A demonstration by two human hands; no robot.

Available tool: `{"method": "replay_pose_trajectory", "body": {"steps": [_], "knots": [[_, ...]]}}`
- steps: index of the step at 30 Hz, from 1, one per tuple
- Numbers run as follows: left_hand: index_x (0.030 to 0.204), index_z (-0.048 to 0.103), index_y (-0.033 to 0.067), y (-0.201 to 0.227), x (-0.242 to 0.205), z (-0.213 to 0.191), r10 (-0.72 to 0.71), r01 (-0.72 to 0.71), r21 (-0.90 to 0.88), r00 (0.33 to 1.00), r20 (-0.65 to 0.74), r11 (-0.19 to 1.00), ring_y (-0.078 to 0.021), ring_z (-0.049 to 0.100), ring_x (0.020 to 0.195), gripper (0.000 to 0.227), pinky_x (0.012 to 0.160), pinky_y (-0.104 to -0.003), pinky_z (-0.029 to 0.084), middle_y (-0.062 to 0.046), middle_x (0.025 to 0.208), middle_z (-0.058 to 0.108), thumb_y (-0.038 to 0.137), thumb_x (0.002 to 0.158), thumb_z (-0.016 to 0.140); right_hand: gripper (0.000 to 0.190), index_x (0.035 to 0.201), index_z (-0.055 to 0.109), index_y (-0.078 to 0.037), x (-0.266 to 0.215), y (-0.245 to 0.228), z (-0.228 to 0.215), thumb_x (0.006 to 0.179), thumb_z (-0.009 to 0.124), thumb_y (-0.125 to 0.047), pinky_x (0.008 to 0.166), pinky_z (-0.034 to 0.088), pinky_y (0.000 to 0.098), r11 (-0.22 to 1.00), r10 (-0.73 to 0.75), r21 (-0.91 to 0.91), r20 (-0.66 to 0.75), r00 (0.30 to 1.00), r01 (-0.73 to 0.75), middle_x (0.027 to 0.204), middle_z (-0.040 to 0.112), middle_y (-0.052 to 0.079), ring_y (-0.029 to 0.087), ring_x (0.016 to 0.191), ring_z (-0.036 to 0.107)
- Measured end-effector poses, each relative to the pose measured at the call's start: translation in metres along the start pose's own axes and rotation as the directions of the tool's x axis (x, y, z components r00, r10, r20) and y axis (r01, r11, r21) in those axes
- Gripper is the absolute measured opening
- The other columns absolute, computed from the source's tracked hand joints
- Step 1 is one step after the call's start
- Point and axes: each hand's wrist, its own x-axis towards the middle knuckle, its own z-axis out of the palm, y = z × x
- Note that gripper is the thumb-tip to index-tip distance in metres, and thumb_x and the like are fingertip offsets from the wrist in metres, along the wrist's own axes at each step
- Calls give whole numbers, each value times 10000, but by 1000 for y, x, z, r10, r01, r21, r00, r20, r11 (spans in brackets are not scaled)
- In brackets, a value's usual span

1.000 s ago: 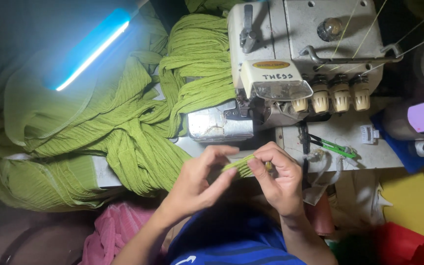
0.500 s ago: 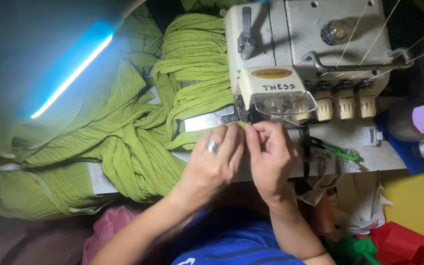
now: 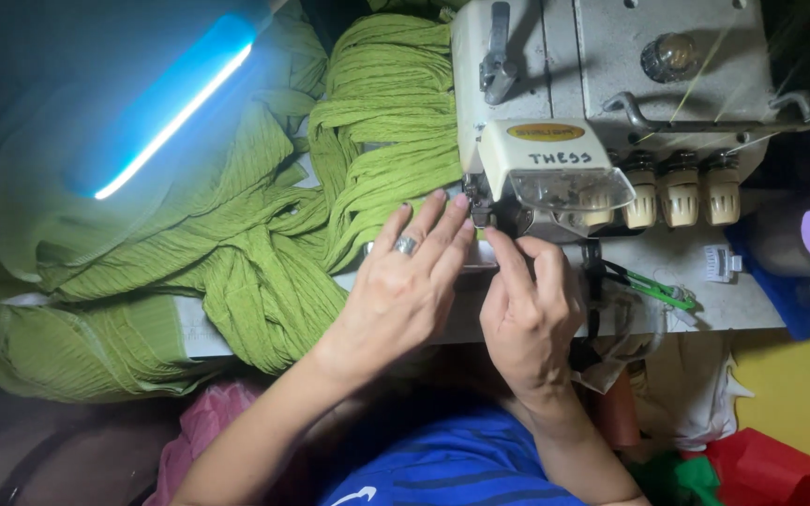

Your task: Sewing strips of green fabric using an industrial overlock machine

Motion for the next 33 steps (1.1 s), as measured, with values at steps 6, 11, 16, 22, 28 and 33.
{"method": "replay_pose_trajectory", "body": {"steps": [6, 11, 16, 22, 28, 33], "knots": [[1072, 488, 29, -13, 4, -1, -27, 27, 9, 1000, -1, 1000, -335, 381, 1150, 431, 926, -488, 284, -200, 1275, 355, 182, 670, 510, 260, 941, 607, -2, -4, -7, -7, 816, 430, 143, 652, 443, 354, 992, 5, 126, -32, 999, -1, 837, 502, 131, 278, 720, 540], [1076, 469, 16, -27, -23, -26, -106, 72, -373, 992, -73, 925, -359, 319, 1158, 344, 959, -514, 279, -189, 1193, 320, 42, 737, 420, 72, 844, 581, 17, -28, -11, -12, 817, 521, -13, 622, 441, 315, 951, -3, 308, 51, 999, -13, 793, 562, 129, 239, 689, 553], [849, 543, -16, -35, -62, -69, -258, 167, -581, 963, -76, 796, -221, 574, 823, 211, 775, -290, 472, -128, 850, 579, -92, 724, 392, 165, 749, 611, -36, -62, -26, 21, 708, 654, -189, 615, 424, 290, 885, -130, 466, 209, 969, 18, 702, 600, 75, 185, 670, 533], [913, 540, -20, -32, -87, -81, -311, 269, -315, 946, -90, 910, -267, 535, 914, 248, 851, -338, 397, -147, 936, 561, -134, 725, 424, 32, 712, 521, -30, -45, -56, 21, 686, 510, -47, 623, 362, 328, 826, -239, 557, 210, 948, 85, 737, 553, 77, 236, 669, 484], [935, 551, -35, -30, -89, -76, -243, 208, -222, 959, -146, 953, -267, 557, 927, 295, 890, -358, 404, -150, 950, 588, -132, 669, 464, 50, 788, 540, -45, -59, -28, 32, 782, 491, -40, 410, 314, 175, 279, 59, 660, 713, 698, -698, 595, 482, -7, 45, 478, 396], [1110, 490, 32, -11, -73, -46, 29, -18, -132, 996, 82, 991, -279, 475, 1076, 315, 878, -486, 307, -101, 1082, 552, 81, 803, 444, 68, 821, 489, 9, -48, -14, 19, 819, 503, -57, 414, 376, 187, -371, -193, 366, 868, 457, -854, 530, 442, 27, 62, 415, 406]]}}
